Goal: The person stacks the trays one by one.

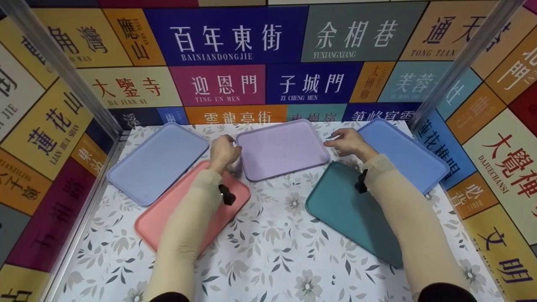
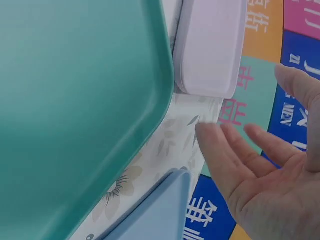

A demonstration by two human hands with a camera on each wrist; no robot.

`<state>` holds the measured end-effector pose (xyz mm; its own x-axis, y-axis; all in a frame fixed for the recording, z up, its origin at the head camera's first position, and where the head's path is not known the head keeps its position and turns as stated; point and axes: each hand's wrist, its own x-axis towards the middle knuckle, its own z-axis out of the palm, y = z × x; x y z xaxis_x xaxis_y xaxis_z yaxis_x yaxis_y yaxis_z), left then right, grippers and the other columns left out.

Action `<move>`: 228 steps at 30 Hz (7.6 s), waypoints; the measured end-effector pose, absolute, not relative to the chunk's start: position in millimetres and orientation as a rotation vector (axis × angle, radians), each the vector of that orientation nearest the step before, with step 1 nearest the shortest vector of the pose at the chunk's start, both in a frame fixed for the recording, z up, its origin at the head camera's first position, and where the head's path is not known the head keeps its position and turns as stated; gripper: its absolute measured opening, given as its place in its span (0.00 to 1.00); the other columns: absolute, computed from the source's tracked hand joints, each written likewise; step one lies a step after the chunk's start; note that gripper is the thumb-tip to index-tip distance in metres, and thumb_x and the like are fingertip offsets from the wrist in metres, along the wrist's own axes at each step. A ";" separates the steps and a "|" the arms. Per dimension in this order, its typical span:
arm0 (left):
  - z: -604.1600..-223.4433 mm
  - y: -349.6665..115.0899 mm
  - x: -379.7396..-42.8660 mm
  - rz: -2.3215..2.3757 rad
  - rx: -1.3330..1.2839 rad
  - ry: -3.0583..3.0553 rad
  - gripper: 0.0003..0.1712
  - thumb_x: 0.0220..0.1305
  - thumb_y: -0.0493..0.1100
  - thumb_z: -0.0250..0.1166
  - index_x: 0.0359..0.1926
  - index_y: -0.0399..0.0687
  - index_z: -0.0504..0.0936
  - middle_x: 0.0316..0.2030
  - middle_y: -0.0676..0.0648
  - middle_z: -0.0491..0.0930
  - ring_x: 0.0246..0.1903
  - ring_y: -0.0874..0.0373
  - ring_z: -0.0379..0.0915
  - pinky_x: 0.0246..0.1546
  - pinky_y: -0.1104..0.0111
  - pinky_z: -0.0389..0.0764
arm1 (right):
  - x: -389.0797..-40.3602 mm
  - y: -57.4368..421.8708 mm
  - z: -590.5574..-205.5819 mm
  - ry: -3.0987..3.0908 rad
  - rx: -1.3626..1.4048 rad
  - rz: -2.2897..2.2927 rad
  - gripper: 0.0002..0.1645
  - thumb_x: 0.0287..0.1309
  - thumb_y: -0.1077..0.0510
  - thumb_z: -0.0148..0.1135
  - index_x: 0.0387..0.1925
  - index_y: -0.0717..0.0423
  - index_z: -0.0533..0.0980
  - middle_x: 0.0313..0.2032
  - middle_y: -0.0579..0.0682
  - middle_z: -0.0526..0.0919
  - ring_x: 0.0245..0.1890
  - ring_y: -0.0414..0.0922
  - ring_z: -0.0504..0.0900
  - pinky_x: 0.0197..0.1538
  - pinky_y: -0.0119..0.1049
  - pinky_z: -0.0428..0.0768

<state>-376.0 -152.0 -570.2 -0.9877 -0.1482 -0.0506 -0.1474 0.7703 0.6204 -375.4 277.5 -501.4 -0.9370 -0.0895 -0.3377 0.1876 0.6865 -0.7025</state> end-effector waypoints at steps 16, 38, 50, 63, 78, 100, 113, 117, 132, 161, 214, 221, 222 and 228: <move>-550.2 -137.0 -365.5 -1.314 0.702 -2.975 0.14 0.64 0.39 0.64 0.48 0.36 0.85 0.46 0.35 0.90 0.39 0.45 0.90 0.39 0.61 0.90 | -410.8 264.6 -520.5 2.397 0.197 -1.221 0.41 0.75 0.50 0.71 0.81 0.62 0.69 0.74 0.70 0.78 0.75 0.66 0.81 0.76 0.58 0.84; -629.2 -141.1 -421.3 -1.581 0.723 -3.014 0.08 0.60 0.38 0.63 0.40 0.42 0.85 0.41 0.40 0.87 0.29 0.49 0.88 0.27 0.58 0.92 | -426.6 254.1 -544.9 2.303 0.187 -1.248 0.44 0.74 0.64 0.65 0.86 0.60 0.62 0.77 0.68 0.69 0.74 0.59 0.74 0.81 0.61 0.78; -550.6 -124.1 -363.3 -1.845 0.768 -2.854 0.35 0.73 0.32 0.56 0.80 0.46 0.76 0.66 0.38 0.83 0.43 0.48 0.89 0.44 0.55 0.96 | -423.7 255.3 -542.2 2.352 0.093 -1.271 0.53 0.55 0.81 0.57 0.84 0.59 0.69 0.68 0.67 0.79 0.60 0.51 0.80 0.41 0.30 0.85; -526.0 -140.3 -346.4 -2.213 0.649 -2.676 0.49 0.73 0.29 0.59 0.91 0.56 0.57 0.62 0.36 0.84 0.48 0.48 0.86 0.58 0.49 0.94 | -414.6 259.9 -524.7 2.296 0.062 -1.299 0.52 0.62 0.77 0.57 0.87 0.53 0.65 0.53 0.52 0.75 0.42 0.43 0.74 0.43 0.38 0.84; -517.0 -149.7 -339.6 -2.362 0.596 -2.560 0.46 0.71 0.28 0.63 0.86 0.60 0.70 0.56 0.40 0.84 0.46 0.50 0.86 0.67 0.48 0.88 | -405.3 267.8 -513.7 2.298 0.033 -1.338 0.52 0.63 0.76 0.57 0.88 0.53 0.64 0.58 0.53 0.79 0.42 0.41 0.79 0.39 0.34 0.84; -511.4 -146.8 -330.3 -2.363 0.489 -2.417 0.45 0.72 0.25 0.62 0.85 0.56 0.71 0.54 0.43 0.80 0.29 0.58 0.80 0.24 0.70 0.85 | -360.2 268.2 -513.1 2.247 0.273 -1.849 0.32 0.73 0.68 0.64 0.76 0.62 0.76 0.50 0.44 0.87 0.42 0.36 0.86 0.44 0.31 0.90; -514.3 -142.4 -324.0 -2.345 0.480 -2.326 0.46 0.71 0.25 0.61 0.86 0.57 0.70 0.56 0.42 0.77 0.27 0.57 0.82 0.24 0.67 0.87 | -313.3 215.8 -532.2 1.960 0.613 -2.536 0.29 0.71 0.71 0.69 0.71 0.65 0.79 0.46 0.46 0.83 0.38 0.36 0.88 0.56 0.35 0.94; -513.9 -138.6 -322.9 -2.340 0.470 -2.296 0.47 0.70 0.25 0.61 0.86 0.56 0.69 0.59 0.40 0.77 0.27 0.57 0.82 0.24 0.69 0.88 | -303.6 193.0 -533.3 1.915 0.650 -2.626 0.37 0.69 0.71 0.69 0.78 0.61 0.74 0.53 0.51 0.81 0.38 0.36 0.89 0.53 0.33 0.93; -517.7 -129.2 -320.0 -2.351 0.547 -2.272 0.48 0.72 0.26 0.61 0.87 0.61 0.68 0.67 0.40 0.75 0.25 0.56 0.82 0.22 0.69 0.86 | -289.2 122.3 -539.4 1.704 0.698 -2.782 0.65 0.62 0.81 0.66 0.92 0.48 0.49 0.59 0.49 0.65 0.58 0.51 0.80 0.44 0.32 0.90; -517.2 -106.0 -311.2 -2.415 0.381 -2.211 0.46 0.67 0.26 0.67 0.84 0.52 0.72 0.70 0.31 0.79 0.46 0.43 0.88 0.47 0.52 0.97 | -288.0 128.2 -533.5 1.773 0.761 -2.852 0.63 0.57 0.81 0.66 0.88 0.41 0.61 0.49 0.48 0.69 0.33 0.43 0.81 0.32 0.35 0.88; -483.3 -156.5 -337.9 -2.051 -0.217 -2.911 0.45 0.70 0.32 0.68 0.85 0.62 0.72 0.71 0.36 0.80 0.55 0.47 0.84 0.38 0.63 0.93 | -310.8 220.1 -521.3 2.011 0.128 -2.145 0.59 0.63 0.78 0.65 0.90 0.42 0.61 0.58 0.47 0.83 0.44 0.39 0.89 0.39 0.34 0.92; -488.0 -156.8 -337.5 -2.138 -0.165 -2.844 0.46 0.69 0.30 0.69 0.85 0.61 0.72 0.70 0.35 0.78 0.57 0.47 0.82 0.39 0.62 0.94 | -332.0 222.1 -512.0 2.057 0.090 -2.036 0.57 0.63 0.79 0.64 0.88 0.43 0.63 0.61 0.50 0.82 0.44 0.40 0.88 0.36 0.34 0.90; -489.2 -156.4 -337.4 -2.146 -0.155 -2.834 0.46 0.69 0.30 0.69 0.85 0.61 0.72 0.70 0.35 0.78 0.56 0.47 0.82 0.39 0.62 0.94 | -334.9 222.0 -511.5 2.067 0.094 -2.016 0.57 0.63 0.79 0.64 0.88 0.43 0.64 0.61 0.50 0.81 0.43 0.39 0.88 0.35 0.34 0.89; -500.4 -153.1 -335.3 -2.168 -0.107 -2.784 0.46 0.71 0.29 0.68 0.85 0.61 0.72 0.65 0.37 0.78 0.52 0.49 0.82 0.43 0.55 0.95 | -350.3 221.8 -513.5 2.132 0.095 -1.885 0.55 0.64 0.76 0.64 0.88 0.43 0.65 0.70 0.56 0.80 0.43 0.38 0.88 0.36 0.34 0.91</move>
